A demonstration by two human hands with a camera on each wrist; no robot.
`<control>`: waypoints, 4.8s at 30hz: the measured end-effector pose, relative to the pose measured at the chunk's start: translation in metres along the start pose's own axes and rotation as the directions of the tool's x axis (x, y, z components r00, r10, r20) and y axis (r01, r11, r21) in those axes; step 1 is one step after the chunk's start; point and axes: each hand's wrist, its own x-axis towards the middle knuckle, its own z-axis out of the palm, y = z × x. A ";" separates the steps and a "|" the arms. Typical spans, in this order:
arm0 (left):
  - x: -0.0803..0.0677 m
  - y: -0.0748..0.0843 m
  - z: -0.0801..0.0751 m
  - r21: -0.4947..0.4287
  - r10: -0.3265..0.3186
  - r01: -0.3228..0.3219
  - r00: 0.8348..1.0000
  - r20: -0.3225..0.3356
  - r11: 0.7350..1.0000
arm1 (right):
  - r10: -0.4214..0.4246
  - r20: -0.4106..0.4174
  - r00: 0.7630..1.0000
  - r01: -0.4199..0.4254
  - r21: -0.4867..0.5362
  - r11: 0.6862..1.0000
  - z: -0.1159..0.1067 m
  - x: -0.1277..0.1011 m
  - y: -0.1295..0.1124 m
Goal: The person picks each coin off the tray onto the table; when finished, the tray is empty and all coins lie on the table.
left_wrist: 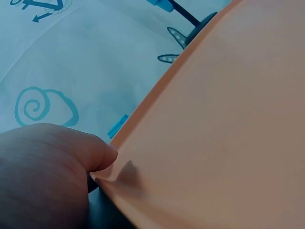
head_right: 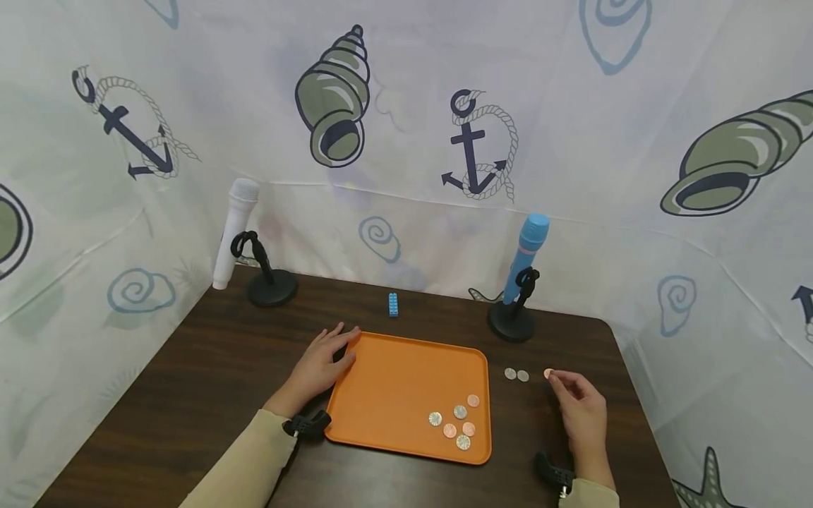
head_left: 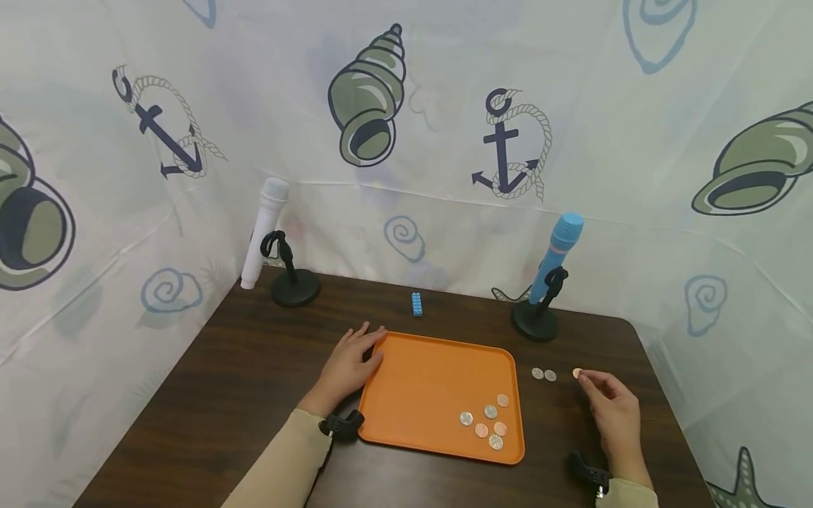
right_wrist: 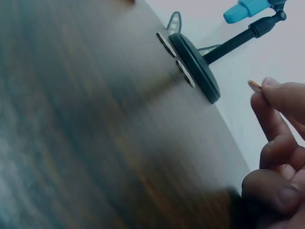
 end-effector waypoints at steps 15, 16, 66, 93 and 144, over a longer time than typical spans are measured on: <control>0.000 -0.001 0.001 -0.016 -0.014 0.014 1.000 0.001 1.000 | -0.038 0.110 0.993 0.060 -0.203 0.977 -0.001 0.004 0.004; 0.000 -0.001 0.001 -0.016 -0.020 0.020 1.000 0.004 1.000 | -0.041 0.121 0.992 0.067 -0.222 0.973 -0.001 0.004 0.004; -0.002 -0.001 0.001 0.019 -0.016 0.015 1.000 0.012 1.000 | 0.057 0.423 0.904 0.035 -0.208 0.978 -0.003 -0.003 -0.014; -0.002 0.000 0.001 0.018 -0.008 0.008 1.000 0.005 1.000 | -0.057 0.709 0.703 0.591 -0.537 0.602 0.086 -0.052 -0.075; -0.002 0.003 0.000 0.010 0.012 -0.012 1.000 -0.009 1.000 | 0.061 0.069 0.996 -0.053 -0.118 0.992 -0.015 0.021 0.007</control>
